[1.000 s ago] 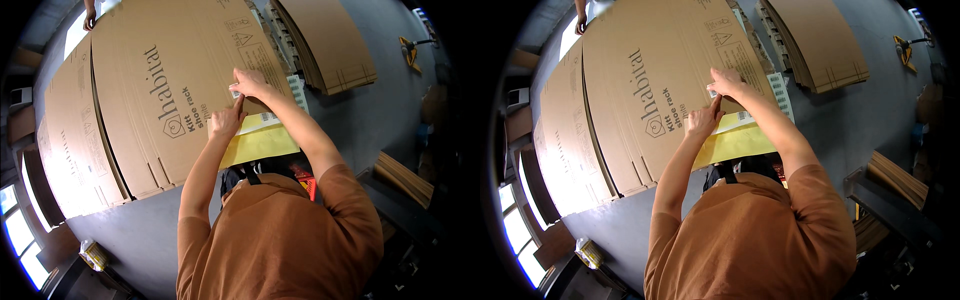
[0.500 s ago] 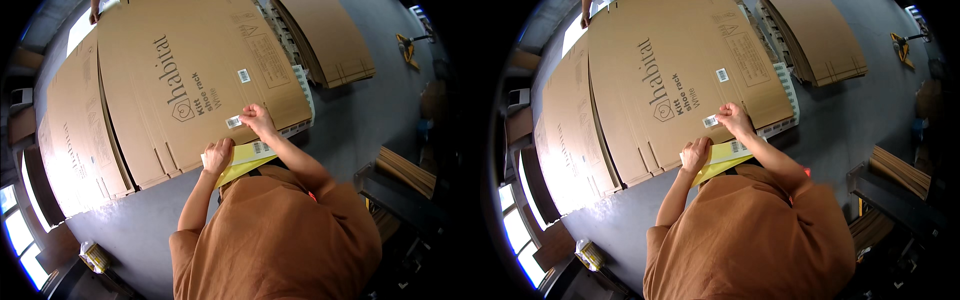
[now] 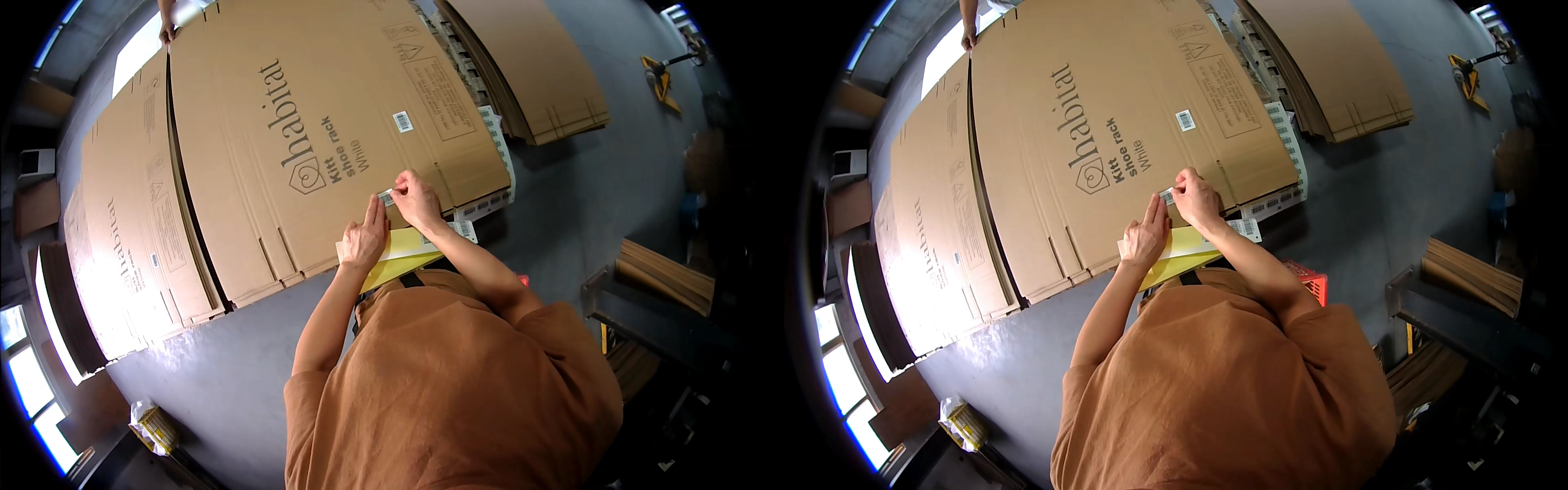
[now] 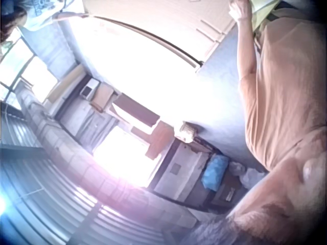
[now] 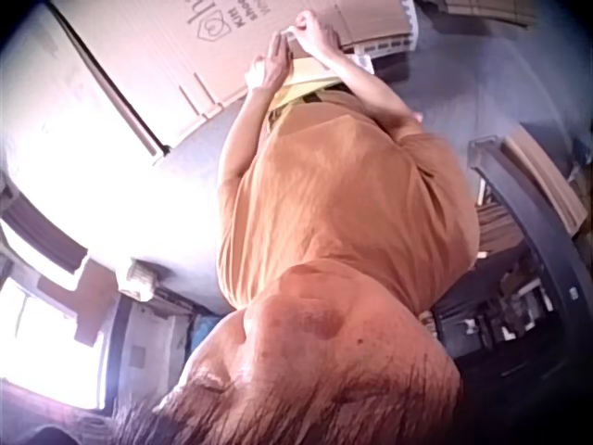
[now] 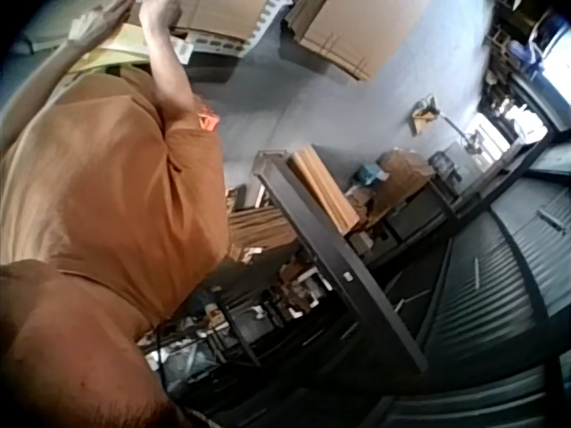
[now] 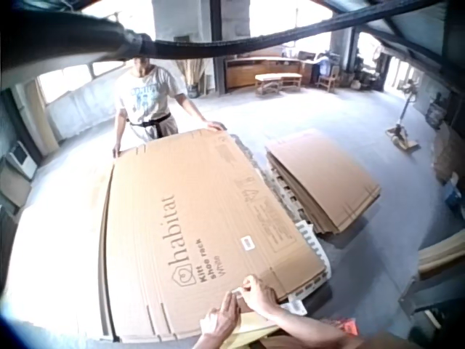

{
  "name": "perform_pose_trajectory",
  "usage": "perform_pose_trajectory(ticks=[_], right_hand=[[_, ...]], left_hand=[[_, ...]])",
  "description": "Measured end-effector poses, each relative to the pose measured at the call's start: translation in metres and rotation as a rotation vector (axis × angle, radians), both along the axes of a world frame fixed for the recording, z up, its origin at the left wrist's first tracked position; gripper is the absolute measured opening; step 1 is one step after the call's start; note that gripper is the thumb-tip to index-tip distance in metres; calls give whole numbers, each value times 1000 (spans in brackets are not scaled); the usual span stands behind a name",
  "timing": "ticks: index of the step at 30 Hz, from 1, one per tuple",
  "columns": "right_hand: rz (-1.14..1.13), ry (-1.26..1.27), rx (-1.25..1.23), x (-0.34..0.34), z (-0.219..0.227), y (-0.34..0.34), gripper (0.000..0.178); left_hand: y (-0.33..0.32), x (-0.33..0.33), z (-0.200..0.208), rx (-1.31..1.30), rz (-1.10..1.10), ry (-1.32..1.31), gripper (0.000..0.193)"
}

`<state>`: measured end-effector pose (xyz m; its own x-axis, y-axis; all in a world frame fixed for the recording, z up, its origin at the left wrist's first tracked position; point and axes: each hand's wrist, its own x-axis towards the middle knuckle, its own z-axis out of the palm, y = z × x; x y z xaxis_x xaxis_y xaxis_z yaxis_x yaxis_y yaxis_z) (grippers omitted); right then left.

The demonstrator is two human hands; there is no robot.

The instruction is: The person applies individual barcode stickers from a sheet onto a stack of large cardboard boxes. They peel each sticker and press it onto the box surface, repeating the process for multiple boxes in a warehouse setting.

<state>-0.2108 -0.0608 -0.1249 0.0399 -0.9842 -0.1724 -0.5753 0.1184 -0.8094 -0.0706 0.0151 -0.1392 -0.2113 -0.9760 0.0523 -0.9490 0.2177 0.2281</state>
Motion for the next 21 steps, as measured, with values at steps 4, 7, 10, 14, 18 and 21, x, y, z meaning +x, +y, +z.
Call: perform_pose_trajectory(ticks=[4, 7, 10, 14, 18, 21], right_hand=[[178, 379, -393, -9, 8, -8, 30], [281, 197, -208, -39, 15, -23, 27], [605, -53, 133, -72, 34, -26, 35], [820, 73, 237, -97, 63, -21, 30], [786, 114, 123, -90, 86, -27, 23], [752, 137, 29, -87, 102, -34, 17]], left_hand=[[-3, 4, 3, -37, -15, 33, 37], [-4, 9, 25, -75, 4, 195, 18], [0, 26, 26, -106, -20, 318, 18], [-9, 26, 45, -146, 53, 364, 30], [-26, 23, 64, -258, 42, 159, 33], [-38, 8, 82, -299, 20, 113, 23]])
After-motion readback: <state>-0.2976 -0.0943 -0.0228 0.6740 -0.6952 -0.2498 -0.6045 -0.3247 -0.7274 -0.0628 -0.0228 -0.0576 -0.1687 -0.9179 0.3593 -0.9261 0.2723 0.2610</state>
